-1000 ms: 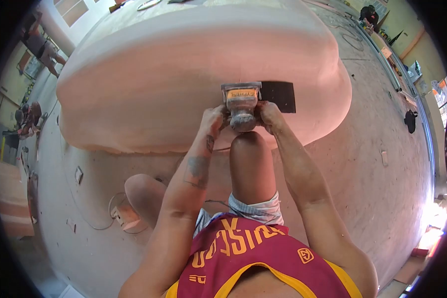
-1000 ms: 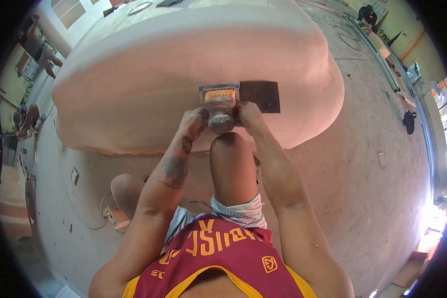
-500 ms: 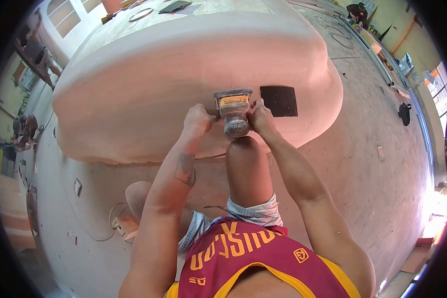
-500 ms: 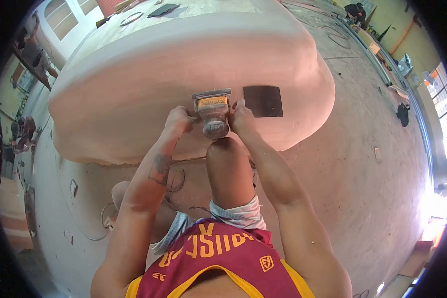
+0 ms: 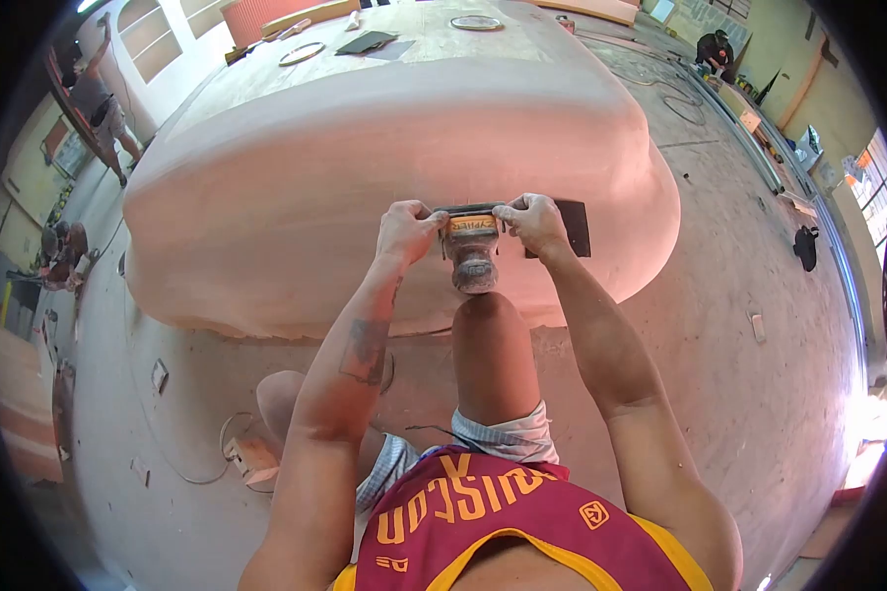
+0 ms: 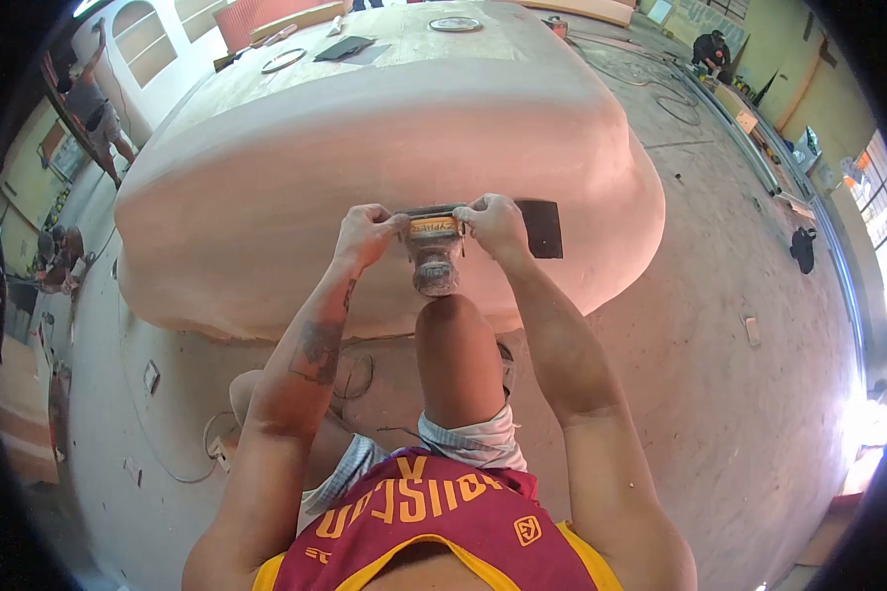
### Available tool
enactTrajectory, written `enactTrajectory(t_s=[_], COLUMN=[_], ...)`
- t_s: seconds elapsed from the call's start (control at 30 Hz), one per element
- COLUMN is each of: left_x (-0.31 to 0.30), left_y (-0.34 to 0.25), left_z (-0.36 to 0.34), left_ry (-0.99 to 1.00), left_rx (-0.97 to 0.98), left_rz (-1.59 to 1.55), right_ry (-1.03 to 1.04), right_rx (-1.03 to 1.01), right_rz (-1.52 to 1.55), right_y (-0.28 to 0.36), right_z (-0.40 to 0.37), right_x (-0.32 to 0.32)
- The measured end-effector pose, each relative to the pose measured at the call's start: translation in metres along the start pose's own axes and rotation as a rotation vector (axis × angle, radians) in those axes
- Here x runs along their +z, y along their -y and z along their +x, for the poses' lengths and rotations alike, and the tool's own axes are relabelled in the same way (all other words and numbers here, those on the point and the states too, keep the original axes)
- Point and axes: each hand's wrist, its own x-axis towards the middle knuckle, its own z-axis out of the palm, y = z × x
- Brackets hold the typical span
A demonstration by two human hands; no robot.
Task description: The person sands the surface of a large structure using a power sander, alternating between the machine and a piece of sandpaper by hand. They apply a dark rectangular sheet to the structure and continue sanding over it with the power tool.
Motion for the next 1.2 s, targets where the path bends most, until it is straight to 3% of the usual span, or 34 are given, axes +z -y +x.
enactTrajectory(t_s=[0.1, 0.2, 0.33, 0.4, 0.53, 0.6, 0.7, 0.73, 0.83, 0.93, 1.03, 1.1, 1.2], left_x=[-0.005, -0.007, -0.016, -0.019, -0.009, -0.003, 0.0, -0.001, -0.008, -0.011, 0.001, 0.014, 0.055], left_y=[-0.001, 0.006, 0.009, 0.008, 0.017, 0.022, 0.019, 0.016, 0.019, 0.023, 0.018, 0.008, 0.009], left_z=[0.002, 0.009, 0.02, 0.021, 0.017, 0.014, 0.008, 0.006, 0.014, 0.02, 0.01, -0.002, -0.021], left_ry=[0.044, 0.1, 0.261, 0.329, 0.329, 0.154, -0.002, -0.038, 0.329, 0.446, 0.229, 0.199, 0.086], left_rx=[0.015, 0.024, 0.021, -0.086, -0.117, -0.001, 0.241, 0.335, 0.233, 0.204, 0.106, 0.062, -0.022], left_rz=[-0.01, -0.032, -0.109, -0.29, -0.49, -0.342, -0.18, -0.138, -0.223, -0.269, -0.116, -0.241, -0.337], right_ry=[0.074, 0.234, 0.316, 0.368, 0.272, 0.174, 0.274, 0.264, 0.232, 0.175, 0.102, 0.062, -0.102], right_rx=[-0.032, 0.11, 0.143, 0.157, -0.277, -0.416, -0.338, -0.306, -0.234, -0.177, -0.051, 0.075, 0.092], right_rz=[-0.051, 0.14, 0.279, 0.337, 0.092, -0.014, 0.315, 0.282, 0.227, 0.27, 0.334, 0.382, 0.35], right_y=[0.001, 0.01, 0.004, -0.003, -0.011, -0.015, -0.018, -0.02, -0.028, -0.028, -0.018, -0.01, -0.018], right_z=[0.01, 0.012, 0.016, 0.02, 0.018, 0.015, 0.013, 0.014, 0.028, 0.036, 0.045, 0.056, 0.075], right_x=[-0.006, -0.018, -0.021, -0.022, -0.02, -0.018, -0.009, -0.008, -0.001, 0.008, 0.02, 0.027, 0.047])
